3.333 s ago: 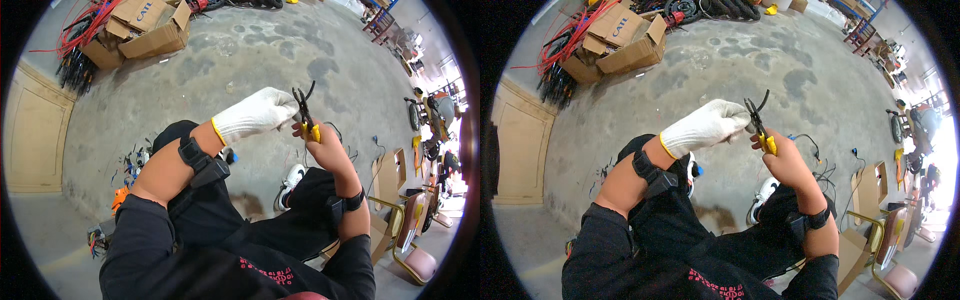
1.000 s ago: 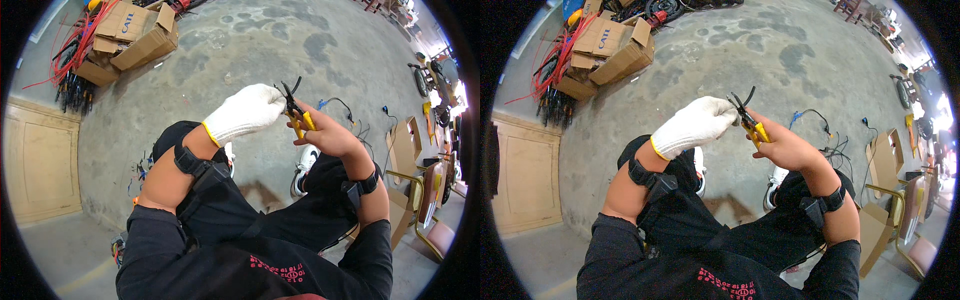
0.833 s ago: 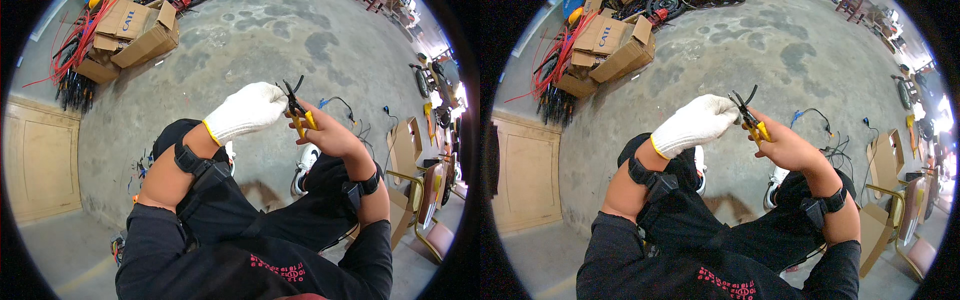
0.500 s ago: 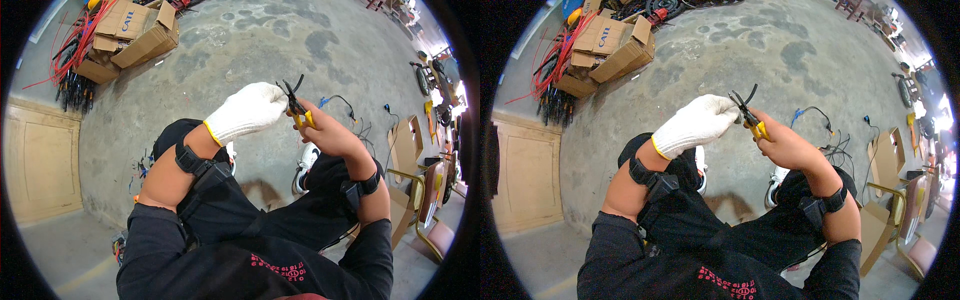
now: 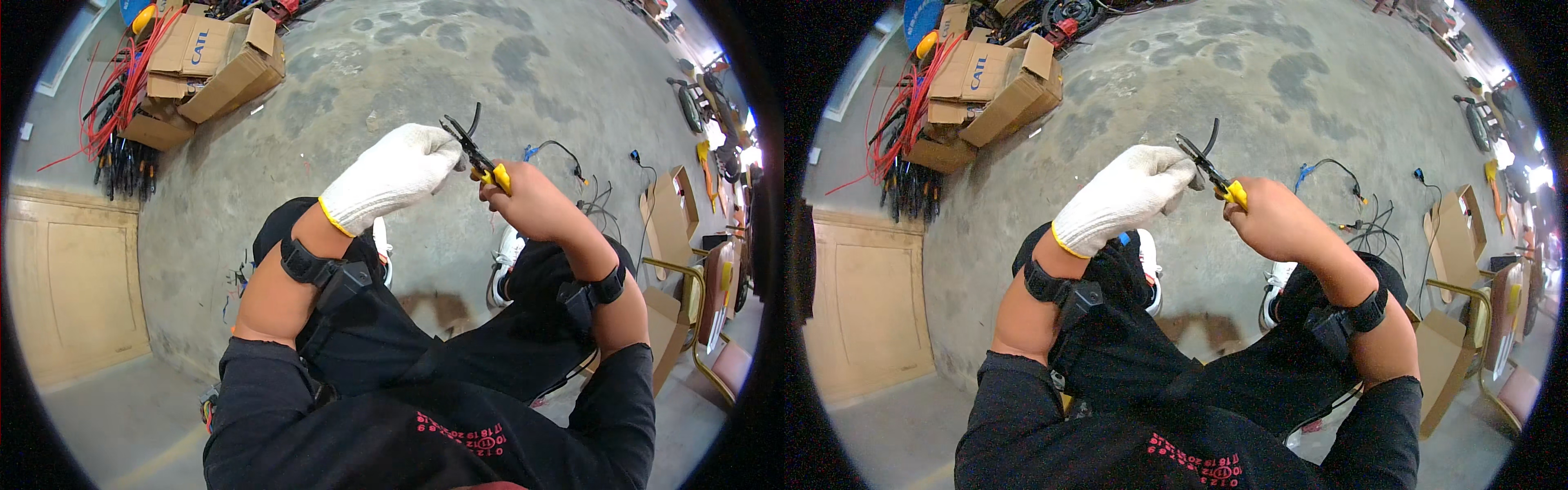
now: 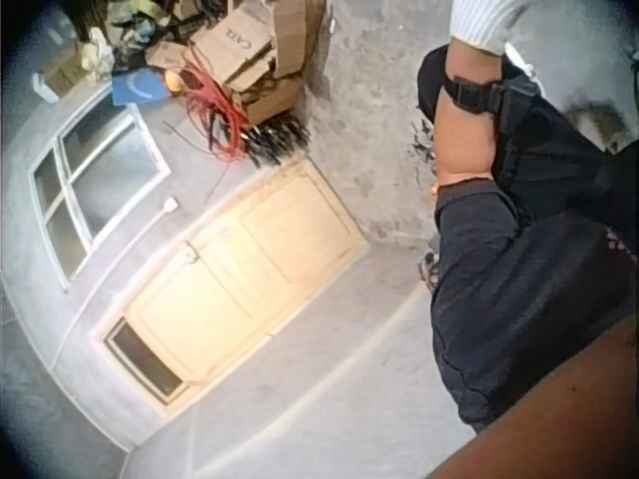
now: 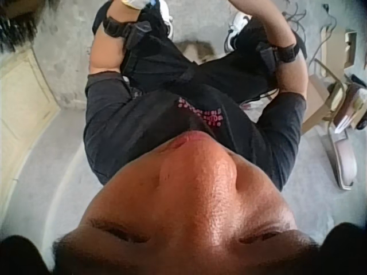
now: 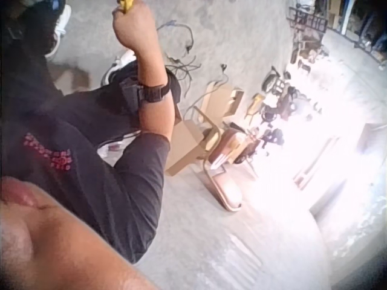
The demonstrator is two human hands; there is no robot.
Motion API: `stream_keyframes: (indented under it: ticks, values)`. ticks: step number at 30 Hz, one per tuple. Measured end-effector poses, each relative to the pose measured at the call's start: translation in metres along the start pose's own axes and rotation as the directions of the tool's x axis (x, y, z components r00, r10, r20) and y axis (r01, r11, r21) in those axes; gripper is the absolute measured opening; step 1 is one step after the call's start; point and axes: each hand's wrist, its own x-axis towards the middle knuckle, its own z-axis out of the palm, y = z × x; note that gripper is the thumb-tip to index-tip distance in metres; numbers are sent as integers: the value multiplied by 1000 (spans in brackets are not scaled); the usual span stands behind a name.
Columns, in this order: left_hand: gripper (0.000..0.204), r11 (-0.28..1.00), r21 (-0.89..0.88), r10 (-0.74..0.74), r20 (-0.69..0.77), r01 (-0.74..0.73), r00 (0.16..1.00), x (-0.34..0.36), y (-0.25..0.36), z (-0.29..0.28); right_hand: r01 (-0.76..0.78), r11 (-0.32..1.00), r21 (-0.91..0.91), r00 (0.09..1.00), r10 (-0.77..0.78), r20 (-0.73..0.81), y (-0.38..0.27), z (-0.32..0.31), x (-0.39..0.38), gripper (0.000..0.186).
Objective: Using a screwdriver to disassemble a plastic housing and using wire strippers on a wiring harness.
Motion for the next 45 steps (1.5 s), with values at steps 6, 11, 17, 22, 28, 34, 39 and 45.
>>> stream_keyframes:
  ticks: [6,11,17,22,28,34,39,45]
  values:
    - [28,920,-293,-216,180,262,960,-8,19,-12,27,996,-82,992,-37,-119,-14,-10,-9,26]
    - [30,826,-515,-97,270,229,958,-13,15,-16,71,995,-72,986,-81,-145,-22,-17,-13,28]
    - [28,979,-198,-34,82,49,996,-1,13,0,146,975,164,988,-134,-82,-4,-12,-9,38]
    - [26,969,190,177,-105,-155,979,0,0,7,183,945,272,983,-184,-21,2,-4,-6,56]
    - [22,849,527,115,-117,-37,986,-6,15,11,33,973,230,998,-44,40,-3,-5,-5,52]
    - [24,863,505,75,-95,-16,993,-2,16,9,63,962,264,998,-65,-2,-1,1,-1,46]
    - [22,823,567,110,-116,-25,987,-6,15,12,22,975,222,999,-28,24,-5,0,-3,50]
    - [20,770,632,207,-120,-86,971,-7,3,17,-19,971,240,998,6,55,-12,-2,-7,50]
